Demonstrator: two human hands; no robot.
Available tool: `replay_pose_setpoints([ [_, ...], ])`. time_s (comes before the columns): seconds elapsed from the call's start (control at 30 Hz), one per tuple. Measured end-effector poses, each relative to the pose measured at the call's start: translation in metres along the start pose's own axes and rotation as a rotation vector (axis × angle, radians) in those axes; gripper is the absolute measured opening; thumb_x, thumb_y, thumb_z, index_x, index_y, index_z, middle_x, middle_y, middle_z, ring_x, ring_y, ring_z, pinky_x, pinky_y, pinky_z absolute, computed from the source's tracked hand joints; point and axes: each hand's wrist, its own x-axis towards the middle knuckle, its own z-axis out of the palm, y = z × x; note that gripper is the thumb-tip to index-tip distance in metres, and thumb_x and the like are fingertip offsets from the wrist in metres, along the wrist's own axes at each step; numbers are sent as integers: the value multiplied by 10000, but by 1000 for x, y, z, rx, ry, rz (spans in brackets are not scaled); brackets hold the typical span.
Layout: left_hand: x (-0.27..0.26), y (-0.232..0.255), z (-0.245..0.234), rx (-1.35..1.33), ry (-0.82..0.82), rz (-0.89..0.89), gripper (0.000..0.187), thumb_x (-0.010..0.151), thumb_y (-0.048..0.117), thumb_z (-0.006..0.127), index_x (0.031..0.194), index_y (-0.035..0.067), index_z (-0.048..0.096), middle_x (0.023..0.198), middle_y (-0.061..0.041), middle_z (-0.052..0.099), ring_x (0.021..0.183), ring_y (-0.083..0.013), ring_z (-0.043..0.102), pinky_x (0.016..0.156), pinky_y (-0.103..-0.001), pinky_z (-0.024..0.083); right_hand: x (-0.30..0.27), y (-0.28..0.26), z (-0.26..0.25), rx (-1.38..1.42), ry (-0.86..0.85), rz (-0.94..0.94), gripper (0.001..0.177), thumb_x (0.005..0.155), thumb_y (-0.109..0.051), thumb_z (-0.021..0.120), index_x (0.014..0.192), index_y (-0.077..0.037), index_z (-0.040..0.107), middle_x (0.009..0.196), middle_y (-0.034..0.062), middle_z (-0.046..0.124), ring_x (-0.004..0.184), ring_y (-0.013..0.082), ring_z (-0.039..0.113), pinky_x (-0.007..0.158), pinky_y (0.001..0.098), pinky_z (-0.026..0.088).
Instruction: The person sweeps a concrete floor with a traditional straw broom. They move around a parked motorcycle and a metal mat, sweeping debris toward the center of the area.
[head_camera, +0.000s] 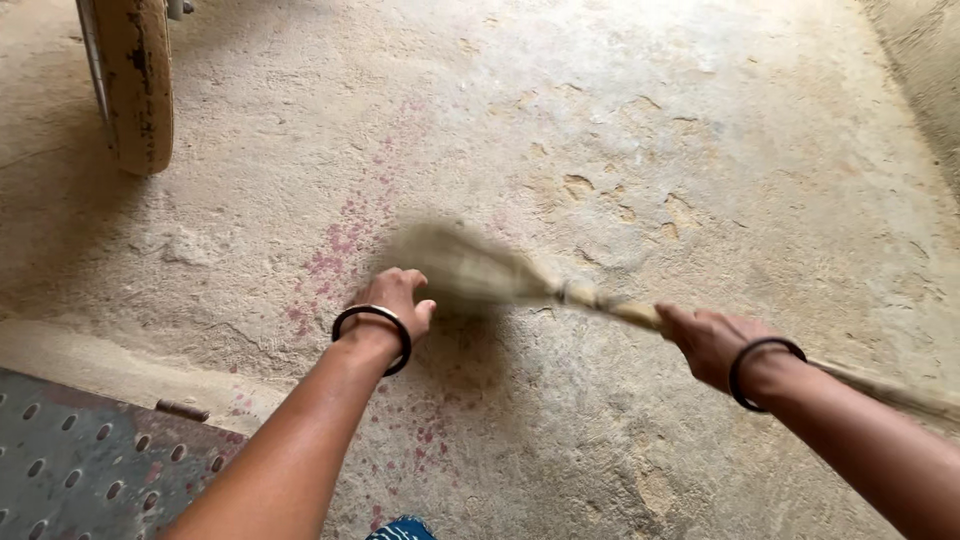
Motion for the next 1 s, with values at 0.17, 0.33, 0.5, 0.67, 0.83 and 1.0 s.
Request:
replay_pose_setpoints([
  [0.17,-8,23,-1,-157,-140,-74,491,971,290,629,1451,278,522,1335,-65,662,1127,-255,713,985,-429,604,5,10,9,299,-47,248,383,1091,-279,329,1446,-240,466,772,53,616,518,128,463,442,293,433],
  [0.33,-6,35,5,-86,-46,63,427,953,299,668,1369,229,604,1364,-44,630,1170,-221,635,1016,-406,536,35,-9,37,1667,-60,729,414,1110,-299,399,1331,23,537,769,83,574,524,139,440,462,274,395],
  [0.5,-12,46,3,-192,-131,-29,455,984,304,626,1428,248,547,1386,-88,615,1095,-224,692,954,-398,578,59,-62,108,2705,284,930,391,1071,-425,348,993,-47,414,764,58,484,570,167,468,488,307,453],
  [0.67,-7,29,2,-153,-78,27,448,961,282,643,1400,218,573,1398,-65,609,1133,-195,679,972,-370,573,76,-93,107,2721,213,1203,273,1087,-260,349,983,-8,361,795,105,546,582,182,545,528,317,542],
  [0.83,0,19,3,-76,-41,48,433,961,310,652,1382,231,588,1405,-50,598,1224,-216,620,1028,-396,529,98,-64,97,2581,-256,606,294,1036,-295,328,905,-73,469,647,-16,495,476,93,427,418,265,440],
  [1.0,4,17,1,-64,-24,52,415,972,313,651,1376,222,615,1362,-66,654,1218,-221,643,1045,-382,537,105,8,115,2641,-8,352,297,1070,-269,378,924,-59,530,640,-46,517,460,82,444,407,233,434],
])
